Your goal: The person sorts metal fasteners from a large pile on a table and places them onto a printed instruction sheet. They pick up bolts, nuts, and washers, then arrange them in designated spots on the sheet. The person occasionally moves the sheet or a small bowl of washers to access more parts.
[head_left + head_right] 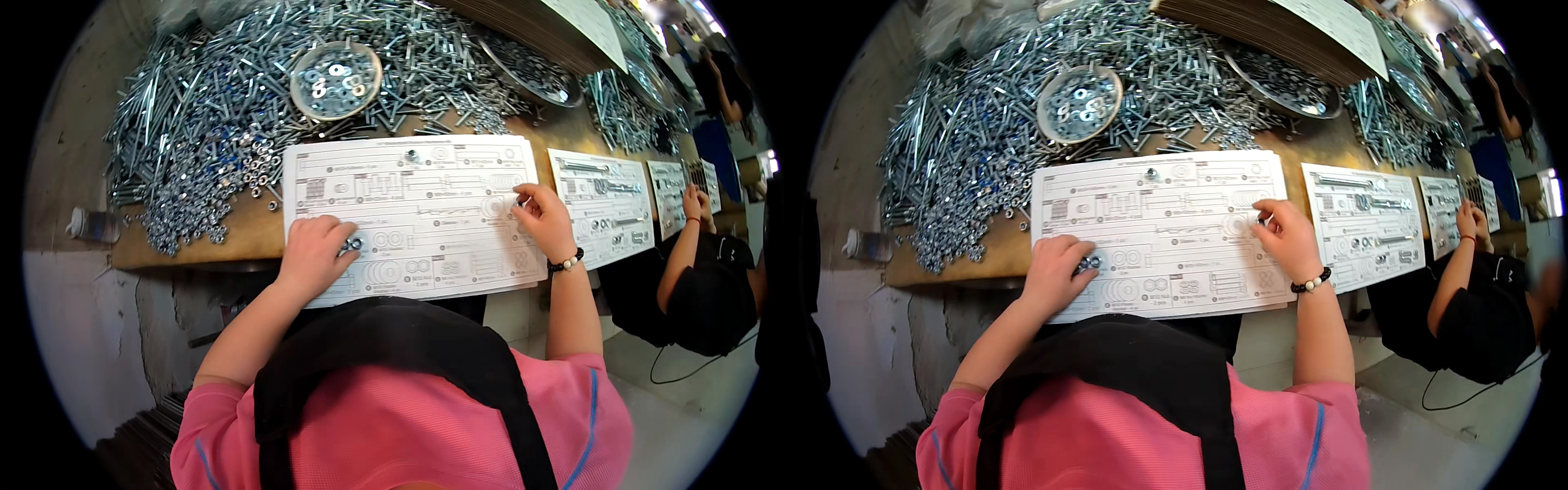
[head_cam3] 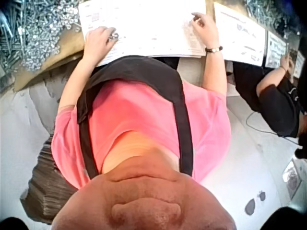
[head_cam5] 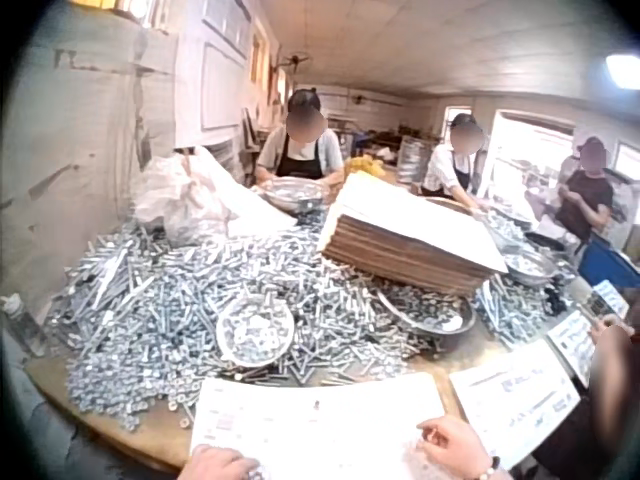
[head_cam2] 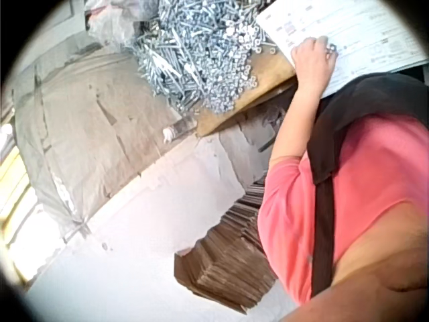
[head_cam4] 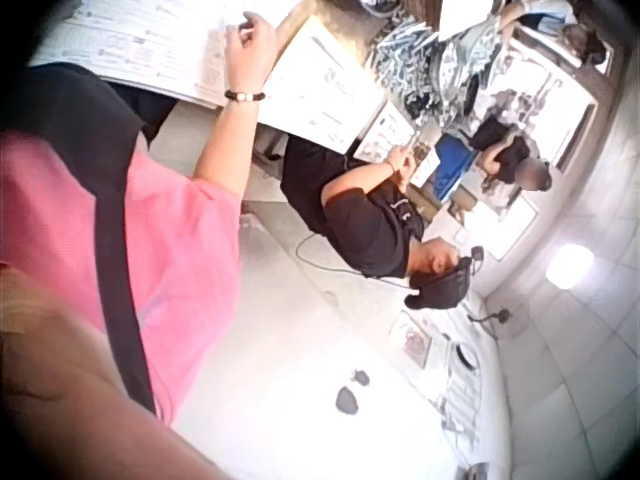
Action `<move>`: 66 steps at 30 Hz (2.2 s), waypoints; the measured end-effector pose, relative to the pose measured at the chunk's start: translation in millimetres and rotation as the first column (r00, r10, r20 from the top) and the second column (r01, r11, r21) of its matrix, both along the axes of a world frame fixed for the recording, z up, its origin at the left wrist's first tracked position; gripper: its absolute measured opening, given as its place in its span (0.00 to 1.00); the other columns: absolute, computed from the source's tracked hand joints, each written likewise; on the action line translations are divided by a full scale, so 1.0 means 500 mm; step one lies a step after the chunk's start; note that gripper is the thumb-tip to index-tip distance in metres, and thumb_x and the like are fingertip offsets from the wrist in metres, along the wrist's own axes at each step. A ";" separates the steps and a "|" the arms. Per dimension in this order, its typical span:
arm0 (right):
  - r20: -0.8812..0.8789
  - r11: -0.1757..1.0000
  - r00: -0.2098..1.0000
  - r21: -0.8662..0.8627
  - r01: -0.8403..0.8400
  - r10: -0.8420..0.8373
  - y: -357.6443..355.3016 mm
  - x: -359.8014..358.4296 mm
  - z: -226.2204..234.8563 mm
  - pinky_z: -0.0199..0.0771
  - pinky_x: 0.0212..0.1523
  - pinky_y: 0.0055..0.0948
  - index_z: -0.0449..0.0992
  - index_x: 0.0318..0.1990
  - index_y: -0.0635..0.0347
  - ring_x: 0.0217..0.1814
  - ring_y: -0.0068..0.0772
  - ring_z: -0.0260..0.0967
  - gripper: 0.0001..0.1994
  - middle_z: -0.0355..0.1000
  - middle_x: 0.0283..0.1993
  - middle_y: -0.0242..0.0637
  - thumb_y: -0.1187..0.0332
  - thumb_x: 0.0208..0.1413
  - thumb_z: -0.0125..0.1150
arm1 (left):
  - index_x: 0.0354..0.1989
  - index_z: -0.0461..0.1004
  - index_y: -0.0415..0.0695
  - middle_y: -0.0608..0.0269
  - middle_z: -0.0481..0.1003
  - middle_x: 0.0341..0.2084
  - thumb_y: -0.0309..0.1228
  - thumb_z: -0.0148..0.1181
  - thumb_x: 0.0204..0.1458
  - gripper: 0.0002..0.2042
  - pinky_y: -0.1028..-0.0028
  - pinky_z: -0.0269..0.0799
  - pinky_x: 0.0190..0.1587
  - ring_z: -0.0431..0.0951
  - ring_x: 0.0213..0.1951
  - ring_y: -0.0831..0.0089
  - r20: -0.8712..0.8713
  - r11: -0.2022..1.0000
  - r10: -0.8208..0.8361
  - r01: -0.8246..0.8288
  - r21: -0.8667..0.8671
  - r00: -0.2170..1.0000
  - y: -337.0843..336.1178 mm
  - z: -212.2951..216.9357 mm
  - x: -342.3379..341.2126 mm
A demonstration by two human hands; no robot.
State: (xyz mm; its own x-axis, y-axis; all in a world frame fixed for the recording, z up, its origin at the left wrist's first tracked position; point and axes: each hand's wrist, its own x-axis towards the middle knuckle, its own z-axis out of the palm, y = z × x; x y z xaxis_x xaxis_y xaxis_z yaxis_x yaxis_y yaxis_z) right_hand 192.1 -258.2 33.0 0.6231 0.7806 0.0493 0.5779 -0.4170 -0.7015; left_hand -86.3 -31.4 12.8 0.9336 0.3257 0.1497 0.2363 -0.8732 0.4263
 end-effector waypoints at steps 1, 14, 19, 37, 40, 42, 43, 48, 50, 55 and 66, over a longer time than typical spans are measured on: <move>-0.001 1.000 1.000 -0.026 -0.002 0.002 -0.015 -0.005 -0.004 0.64 0.26 0.21 0.72 0.40 0.60 0.23 0.22 0.61 0.15 0.68 0.31 0.33 0.77 0.42 0.62 | 0.37 0.72 0.46 0.63 0.70 0.31 0.30 0.62 0.39 0.14 0.67 0.60 0.42 0.69 0.37 0.64 -0.017 0.998 0.046 -0.046 -0.032 0.999 0.000 0.001 -0.004; 0.244 0.998 0.970 -0.070 0.009 0.008 -0.064 -0.028 -0.015 0.66 0.26 0.25 0.72 0.38 0.57 0.22 0.31 0.63 0.15 0.69 0.34 0.35 0.74 0.39 0.63 | 0.33 0.72 0.43 0.63 0.70 0.29 0.29 0.62 0.40 0.10 0.67 0.63 0.38 0.70 0.34 0.63 -0.025 0.993 0.089 -0.091 -0.082 0.996 0.003 0.010 -0.010; 0.215 0.995 0.974 0.079 0.059 -0.075 -0.062 -0.023 -0.010 0.64 0.25 0.23 0.72 0.40 0.60 0.21 0.25 0.60 0.14 0.68 0.37 0.34 0.75 0.41 0.62 | 0.30 0.72 0.43 0.61 0.70 0.25 0.28 0.63 0.38 0.10 0.68 0.64 0.36 0.71 0.31 0.63 0.130 0.982 -0.078 0.098 -0.162 0.988 -0.036 0.033 0.037; 0.089 0.980 0.991 0.161 -0.116 0.102 0.049 -0.067 0.016 0.63 0.22 0.22 0.74 0.34 0.61 0.21 0.25 0.61 0.08 0.69 0.30 0.35 0.76 0.43 0.61 | 0.36 0.71 0.46 0.63 0.71 0.30 0.33 0.65 0.38 0.15 0.68 0.61 0.40 0.71 0.35 0.66 0.138 0.962 -0.217 0.236 -0.139 0.966 -0.044 0.008 0.084; 0.180 0.948 0.961 0.203 -0.245 0.209 0.119 -0.062 0.027 0.63 0.22 0.21 0.75 0.34 0.60 0.21 0.26 0.62 0.08 0.69 0.29 0.34 0.75 0.43 0.61 | 0.38 0.71 0.45 0.62 0.71 0.30 0.32 0.64 0.39 0.15 0.68 0.64 0.39 0.71 0.32 0.66 0.179 0.993 -0.077 0.092 -0.075 0.981 0.050 0.018 0.079; 0.231 0.936 0.941 0.196 -0.294 0.247 0.173 -0.056 0.035 0.65 0.25 0.25 0.75 0.33 0.58 0.24 0.29 0.64 0.06 0.69 0.28 0.34 0.72 0.45 0.60 | 0.39 0.71 0.43 0.61 0.70 0.29 0.29 0.63 0.40 0.15 0.70 0.66 0.35 0.71 0.29 0.68 0.182 0.994 0.037 -0.018 -0.104 0.983 0.122 0.033 0.088; 0.251 0.935 0.932 0.172 -0.310 0.262 0.208 -0.046 0.031 0.66 0.27 0.26 0.75 0.33 0.58 0.26 0.31 0.65 0.06 0.69 0.28 0.34 0.71 0.46 0.60 | 0.40 0.71 0.42 0.60 0.70 0.29 0.28 0.62 0.41 0.16 0.71 0.68 0.34 0.71 0.27 0.69 0.202 0.989 0.100 -0.074 -0.129 0.974 0.158 0.036 0.095; 0.328 0.944 0.902 0.075 -0.323 0.282 0.397 -0.008 0.007 0.68 0.36 0.32 0.75 0.35 0.54 0.36 0.37 0.67 0.07 0.68 0.32 0.34 0.66 0.49 0.57 | 0.45 0.69 0.43 0.61 0.69 0.31 0.25 0.58 0.44 0.17 0.73 0.69 0.35 0.71 0.28 0.70 0.175 0.972 0.235 -0.235 -0.023 0.956 0.293 0.066 0.150; 0.395 0.947 0.878 0.054 -0.317 0.271 0.467 -0.012 0.006 0.69 0.37 0.33 0.76 0.37 0.52 0.38 0.36 0.67 0.08 0.67 0.35 0.35 0.65 0.49 0.57 | 0.44 0.71 0.44 0.60 0.70 0.32 0.26 0.56 0.45 0.15 0.70 0.68 0.38 0.72 0.32 0.66 0.160 0.972 0.227 -0.233 0.021 0.961 0.323 0.061 0.176; 0.549 0.951 0.780 -0.109 -0.290 0.301 0.568 -0.023 -0.003 0.71 0.38 0.37 0.76 0.36 0.50 0.41 0.40 0.68 0.08 0.67 0.35 0.37 0.65 0.46 0.59 | 0.40 0.74 0.47 0.59 0.72 0.34 0.33 0.61 0.41 0.15 0.66 0.69 0.41 0.73 0.39 0.61 -0.192 0.943 0.224 -0.163 0.290 0.956 0.329 0.074 0.243; 0.510 0.896 0.740 -0.195 -0.398 0.439 0.601 0.002 -0.016 0.70 0.37 0.38 0.74 0.31 0.55 0.37 0.43 0.70 0.05 0.71 0.33 0.40 0.69 0.48 0.54 | 0.33 0.74 0.47 0.59 0.73 0.31 0.30 0.61 0.40 0.09 0.64 0.70 0.36 0.75 0.35 0.60 -0.174 0.944 0.160 -0.099 0.315 0.972 0.342 0.040 0.264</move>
State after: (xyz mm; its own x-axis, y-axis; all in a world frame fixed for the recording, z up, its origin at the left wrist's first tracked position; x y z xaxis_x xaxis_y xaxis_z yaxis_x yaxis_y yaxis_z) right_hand 192.9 42.2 24.8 0.1232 0.9706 0.2069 0.9740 -0.0784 -0.2124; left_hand 45.6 139.7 32.8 0.9068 0.4140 0.0795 0.4079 -0.9093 0.0820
